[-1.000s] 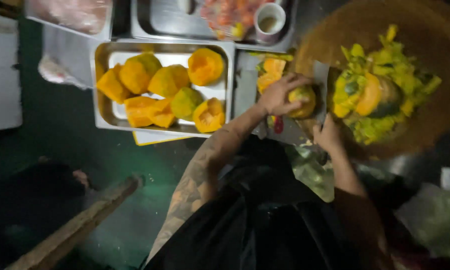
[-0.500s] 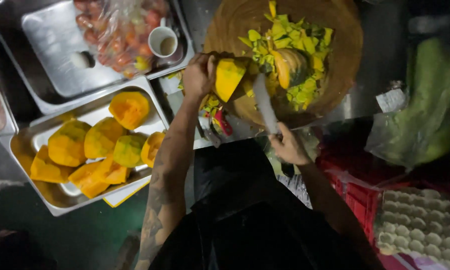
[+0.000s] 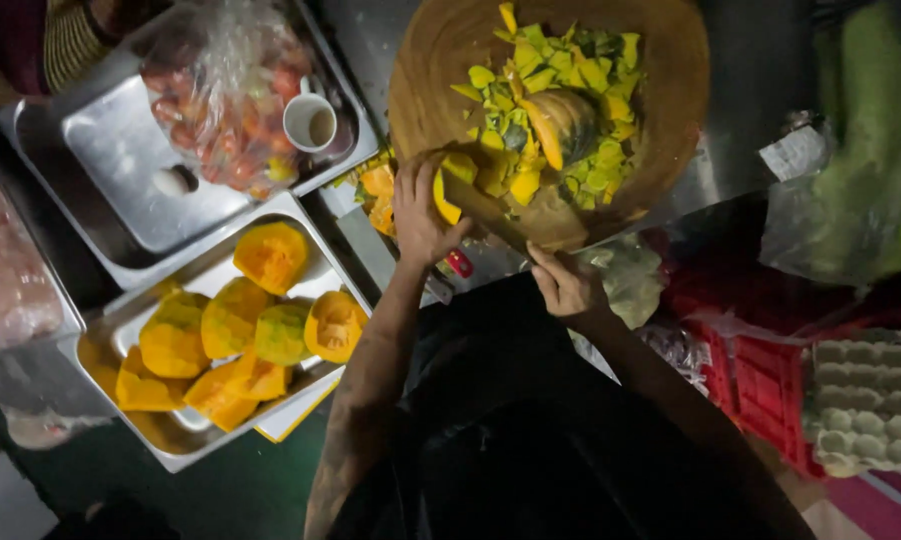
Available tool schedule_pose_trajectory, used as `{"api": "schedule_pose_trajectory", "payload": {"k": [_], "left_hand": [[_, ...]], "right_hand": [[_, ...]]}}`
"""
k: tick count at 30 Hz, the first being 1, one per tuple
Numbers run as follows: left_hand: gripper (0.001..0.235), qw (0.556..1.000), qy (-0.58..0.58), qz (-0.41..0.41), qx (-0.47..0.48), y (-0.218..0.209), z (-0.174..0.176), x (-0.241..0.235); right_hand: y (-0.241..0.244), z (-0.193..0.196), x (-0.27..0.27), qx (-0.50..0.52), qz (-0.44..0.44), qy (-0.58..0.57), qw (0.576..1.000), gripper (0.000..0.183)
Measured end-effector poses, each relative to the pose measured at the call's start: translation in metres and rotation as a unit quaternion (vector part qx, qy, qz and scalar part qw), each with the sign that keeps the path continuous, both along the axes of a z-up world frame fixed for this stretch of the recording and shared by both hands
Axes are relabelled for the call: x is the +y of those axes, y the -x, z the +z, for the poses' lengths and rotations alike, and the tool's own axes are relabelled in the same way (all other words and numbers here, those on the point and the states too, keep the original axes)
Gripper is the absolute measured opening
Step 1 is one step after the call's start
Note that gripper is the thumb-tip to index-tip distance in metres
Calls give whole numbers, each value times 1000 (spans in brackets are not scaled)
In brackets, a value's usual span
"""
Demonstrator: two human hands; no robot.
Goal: The person uses a large knife to peel the skin off a pumpkin on a wooden cutting board. They rotate the pumpkin to remove the skin in strips and place the peeled sections into a metal tray.
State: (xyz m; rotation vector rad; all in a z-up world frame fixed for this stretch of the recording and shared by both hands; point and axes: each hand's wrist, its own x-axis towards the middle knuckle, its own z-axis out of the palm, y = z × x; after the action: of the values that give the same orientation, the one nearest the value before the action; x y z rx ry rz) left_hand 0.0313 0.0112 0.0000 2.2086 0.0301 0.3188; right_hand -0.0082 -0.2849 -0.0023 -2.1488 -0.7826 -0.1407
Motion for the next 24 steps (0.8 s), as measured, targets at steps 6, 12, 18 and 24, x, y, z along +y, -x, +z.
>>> {"api": "schedule_pose_trajectory", "payload": {"k": [6,12,18,24], "left_hand": [[95,1000,-1,8,8,2,-16,0],[110,999,-32,-3,15,2,-19,1],[99,997,-63,-33,-4,-6,-8,23],[87,966,47,-30,254,-83,6,77]], "right_hand": [[5,-10,14,-73,-20,69,995,42],[-44,-29,83,-43,-112,134,984,34],[-50,-42,66,281,-200,38,938,50],[3,-34,32,329,-90,-61,938,48]]}}
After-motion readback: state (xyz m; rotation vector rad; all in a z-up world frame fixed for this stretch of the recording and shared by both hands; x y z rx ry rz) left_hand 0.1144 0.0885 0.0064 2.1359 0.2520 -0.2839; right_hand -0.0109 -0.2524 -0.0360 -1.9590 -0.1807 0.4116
